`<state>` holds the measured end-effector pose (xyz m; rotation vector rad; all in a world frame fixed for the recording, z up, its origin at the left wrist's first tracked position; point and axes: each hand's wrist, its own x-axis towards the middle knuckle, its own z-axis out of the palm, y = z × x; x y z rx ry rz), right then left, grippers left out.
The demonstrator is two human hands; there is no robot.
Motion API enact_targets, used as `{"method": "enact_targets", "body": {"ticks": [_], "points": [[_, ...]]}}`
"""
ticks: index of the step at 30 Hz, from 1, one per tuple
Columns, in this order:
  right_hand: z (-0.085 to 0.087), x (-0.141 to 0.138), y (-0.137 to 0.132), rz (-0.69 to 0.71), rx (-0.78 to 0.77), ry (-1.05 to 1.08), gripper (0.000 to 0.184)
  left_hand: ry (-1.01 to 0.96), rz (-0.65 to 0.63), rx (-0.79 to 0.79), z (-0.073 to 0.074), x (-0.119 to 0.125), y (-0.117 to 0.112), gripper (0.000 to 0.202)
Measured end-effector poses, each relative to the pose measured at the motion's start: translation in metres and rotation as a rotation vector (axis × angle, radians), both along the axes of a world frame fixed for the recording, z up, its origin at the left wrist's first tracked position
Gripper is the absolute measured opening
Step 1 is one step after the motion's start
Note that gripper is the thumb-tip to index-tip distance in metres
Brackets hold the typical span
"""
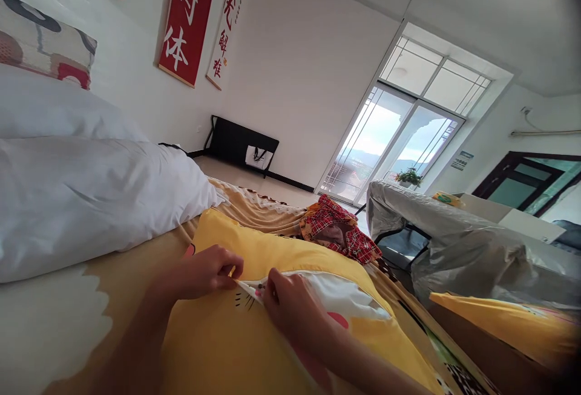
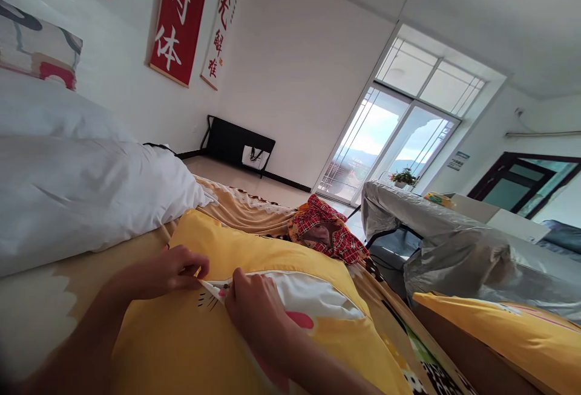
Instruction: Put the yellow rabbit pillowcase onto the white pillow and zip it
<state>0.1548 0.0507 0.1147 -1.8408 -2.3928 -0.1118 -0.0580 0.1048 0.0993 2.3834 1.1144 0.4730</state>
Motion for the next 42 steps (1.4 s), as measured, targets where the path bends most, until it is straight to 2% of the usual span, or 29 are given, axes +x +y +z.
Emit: {"method": "enact_targets", "body": {"ticks": [5,10,15,18,21,23,25,29,32,36,42], "points": [[-0.004,0.000,-0.009,-0.018,0.060,-0.157,0.018,-0.020,-0.001,-0.034,0.005,-0.001,-0.006,0.011],[-0.001,0.007,-0.010,-0.045,0.049,-0.126,0.018,-0.024,0.010,-0.061,0.013,-0.002,-0.013,0.012],[0.003,0.024,-0.012,-0.085,0.061,-0.088,0.019,-0.016,-0.006,-0.078,0.014,-0.001,-0.011,0.015],[-0.004,0.034,-0.017,-0.082,0.113,-0.050,0.018,0.004,0.013,-0.086,0.012,-0.002,-0.010,0.015],[-0.019,0.039,-0.023,-0.015,0.247,0.004,0.015,0.027,0.027,-0.071,0.013,-0.001,-0.015,0.014],[-0.026,0.040,-0.024,-0.011,0.314,0.061,0.014,0.013,0.030,-0.035,0.018,0.006,-0.021,0.017],[-0.028,0.040,-0.022,-0.058,0.304,0.123,0.015,-0.055,0.010,0.017,0.023,0.021,-0.028,0.024],[-0.015,0.039,-0.013,-0.100,0.125,0.281,0.015,-0.186,0.049,0.196,0.025,0.065,-0.039,0.027],[-0.003,0.040,-0.006,-0.017,0.037,0.378,0.015,-0.077,0.040,0.258,0.019,0.090,-0.040,0.021],[-0.001,0.042,-0.004,0.023,0.085,0.349,0.016,0.008,0.023,0.235,0.013,0.097,-0.039,0.016],[-0.018,0.048,-0.003,0.019,0.092,0.345,0.014,0.098,0.069,0.212,0.004,0.099,-0.035,0.016]]}}
